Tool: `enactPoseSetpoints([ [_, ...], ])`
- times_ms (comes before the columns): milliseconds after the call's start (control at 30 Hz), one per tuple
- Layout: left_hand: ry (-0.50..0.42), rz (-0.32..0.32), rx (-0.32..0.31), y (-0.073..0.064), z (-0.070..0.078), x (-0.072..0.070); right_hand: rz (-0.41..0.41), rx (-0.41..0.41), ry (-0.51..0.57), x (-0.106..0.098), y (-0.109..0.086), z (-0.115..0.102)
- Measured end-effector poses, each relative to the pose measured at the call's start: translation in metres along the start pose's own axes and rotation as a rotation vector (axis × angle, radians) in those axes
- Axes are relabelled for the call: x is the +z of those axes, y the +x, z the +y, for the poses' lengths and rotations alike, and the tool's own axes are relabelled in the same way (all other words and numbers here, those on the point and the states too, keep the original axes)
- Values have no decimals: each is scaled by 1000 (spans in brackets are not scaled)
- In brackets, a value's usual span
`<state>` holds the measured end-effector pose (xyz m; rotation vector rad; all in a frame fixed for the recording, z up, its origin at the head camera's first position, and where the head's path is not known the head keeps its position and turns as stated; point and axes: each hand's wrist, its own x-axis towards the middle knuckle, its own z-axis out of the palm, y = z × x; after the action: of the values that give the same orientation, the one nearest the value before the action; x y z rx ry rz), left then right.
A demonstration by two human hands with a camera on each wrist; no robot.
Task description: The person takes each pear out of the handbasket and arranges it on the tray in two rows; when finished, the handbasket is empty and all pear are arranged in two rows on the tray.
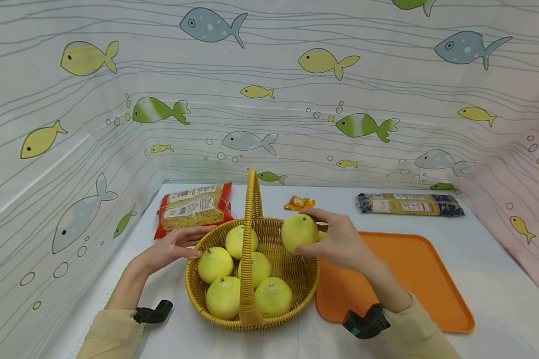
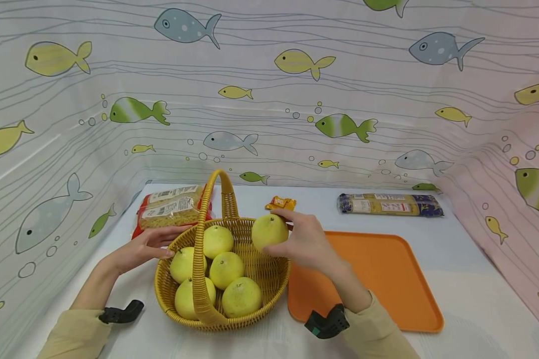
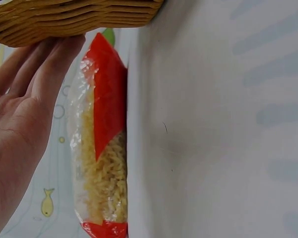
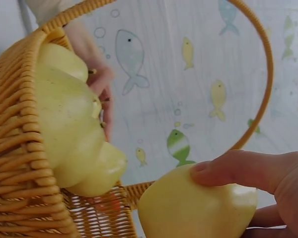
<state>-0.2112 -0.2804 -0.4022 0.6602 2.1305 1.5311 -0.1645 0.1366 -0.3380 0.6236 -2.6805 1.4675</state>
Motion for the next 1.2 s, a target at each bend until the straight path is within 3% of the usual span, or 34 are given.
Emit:
enactPoseSetpoints([
  [333, -3, -4, 11, 0, -1, -1, 41, 8, -57, -24, -4, -3],
  [800, 2, -5, 11, 0, 0, 0, 17, 71, -109, -63, -8, 7],
  [1000, -2, -7, 19, 0, -1, 0, 39, 80, -100, -81, -10, 16],
  [1200, 1, -8, 20, 0, -1, 0, 37, 153, -58, -97, -12, 27],
])
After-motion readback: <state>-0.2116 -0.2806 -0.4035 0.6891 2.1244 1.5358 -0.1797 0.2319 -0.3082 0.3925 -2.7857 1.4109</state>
